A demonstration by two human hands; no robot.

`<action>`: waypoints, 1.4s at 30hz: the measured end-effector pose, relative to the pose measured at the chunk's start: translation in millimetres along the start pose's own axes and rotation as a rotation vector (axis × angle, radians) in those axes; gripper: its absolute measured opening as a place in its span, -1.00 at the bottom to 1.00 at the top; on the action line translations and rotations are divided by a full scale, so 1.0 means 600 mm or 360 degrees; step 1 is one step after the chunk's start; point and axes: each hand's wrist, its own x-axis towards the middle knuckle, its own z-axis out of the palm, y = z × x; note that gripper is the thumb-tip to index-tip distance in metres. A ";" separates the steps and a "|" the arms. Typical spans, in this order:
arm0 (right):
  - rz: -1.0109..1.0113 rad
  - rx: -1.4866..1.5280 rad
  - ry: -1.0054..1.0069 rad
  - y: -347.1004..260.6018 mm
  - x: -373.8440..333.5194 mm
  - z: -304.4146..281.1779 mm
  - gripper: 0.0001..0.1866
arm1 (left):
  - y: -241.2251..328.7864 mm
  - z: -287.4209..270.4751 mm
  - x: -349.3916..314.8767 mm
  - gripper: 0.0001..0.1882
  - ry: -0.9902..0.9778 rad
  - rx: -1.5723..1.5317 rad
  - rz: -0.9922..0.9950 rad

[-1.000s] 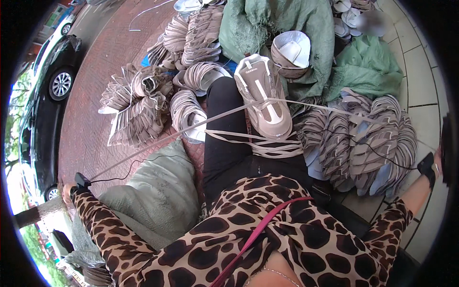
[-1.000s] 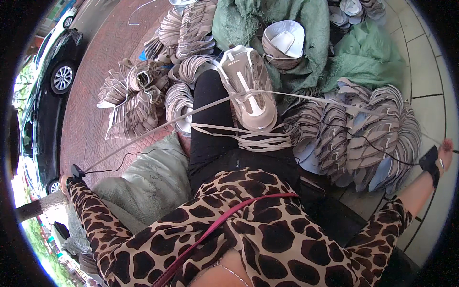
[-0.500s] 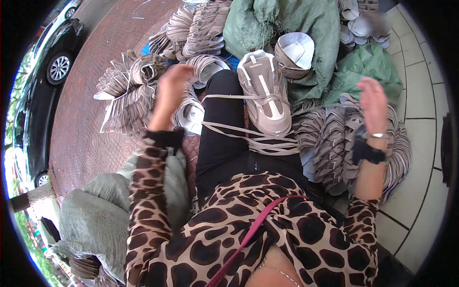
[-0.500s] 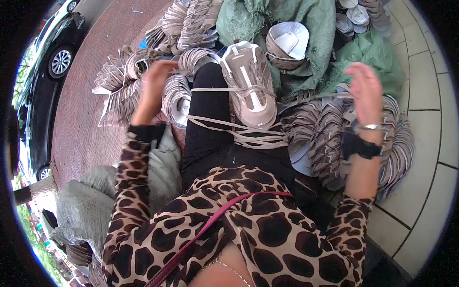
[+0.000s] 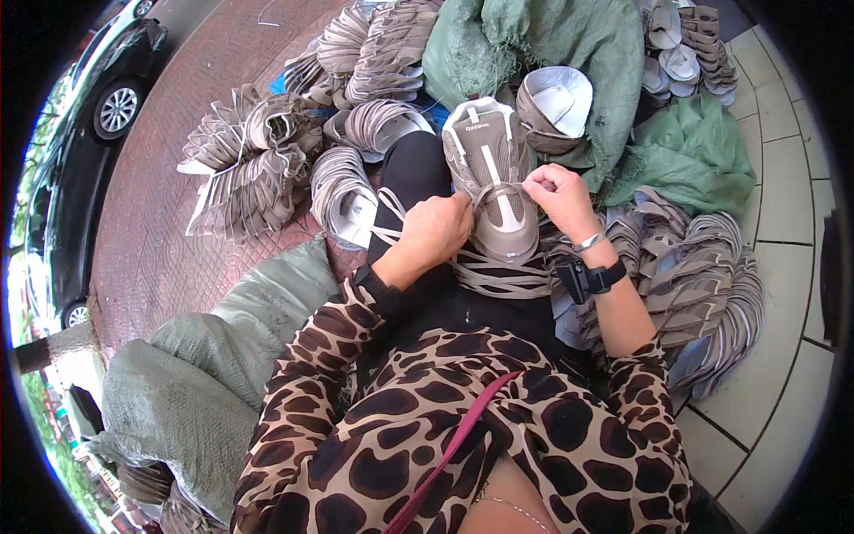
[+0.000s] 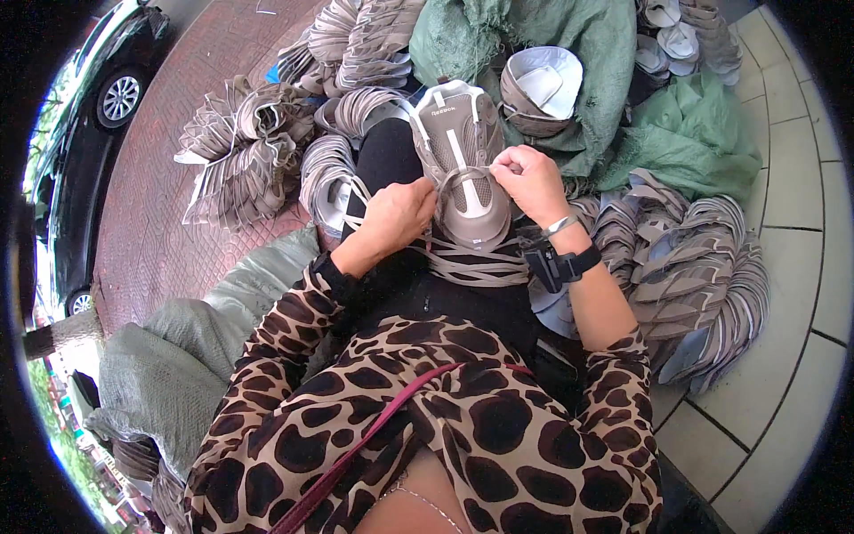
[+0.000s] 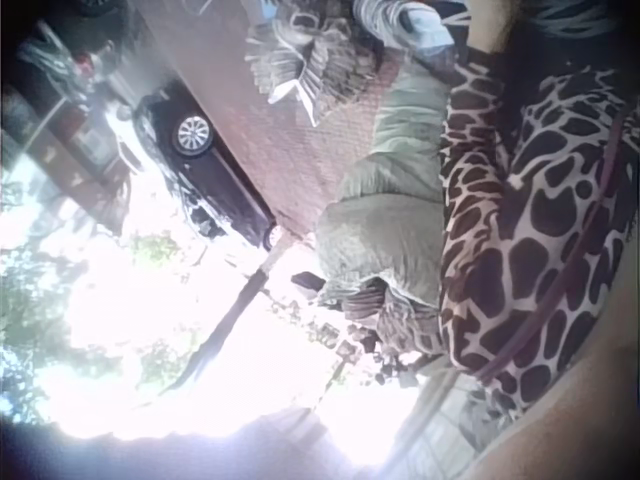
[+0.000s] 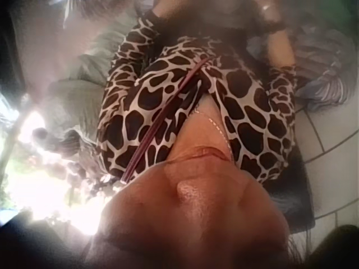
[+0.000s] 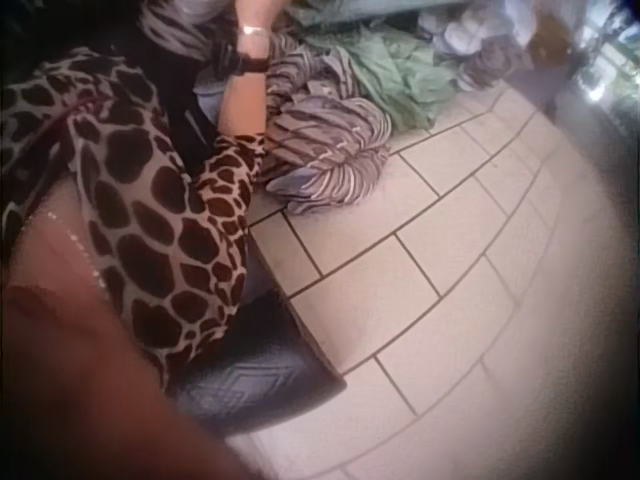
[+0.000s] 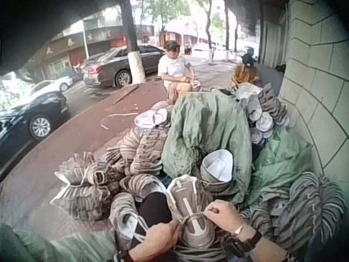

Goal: The person sits on the ground surrounded by piles of shoes and laces. They hold a single beige sneaker and repeatedly thread a long lace through the eyelets, pulling it tight and adjusting the loops. The task involves continuous manipulation of the lace and shoe to secure the lacing pattern.

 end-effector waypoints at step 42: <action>-0.0811 -0.1213 -0.1339 -0.085 0.141 -0.037 -0.58 | -0.001 -0.088 0.103 -0.61 -0.0628 0.0309 0.0448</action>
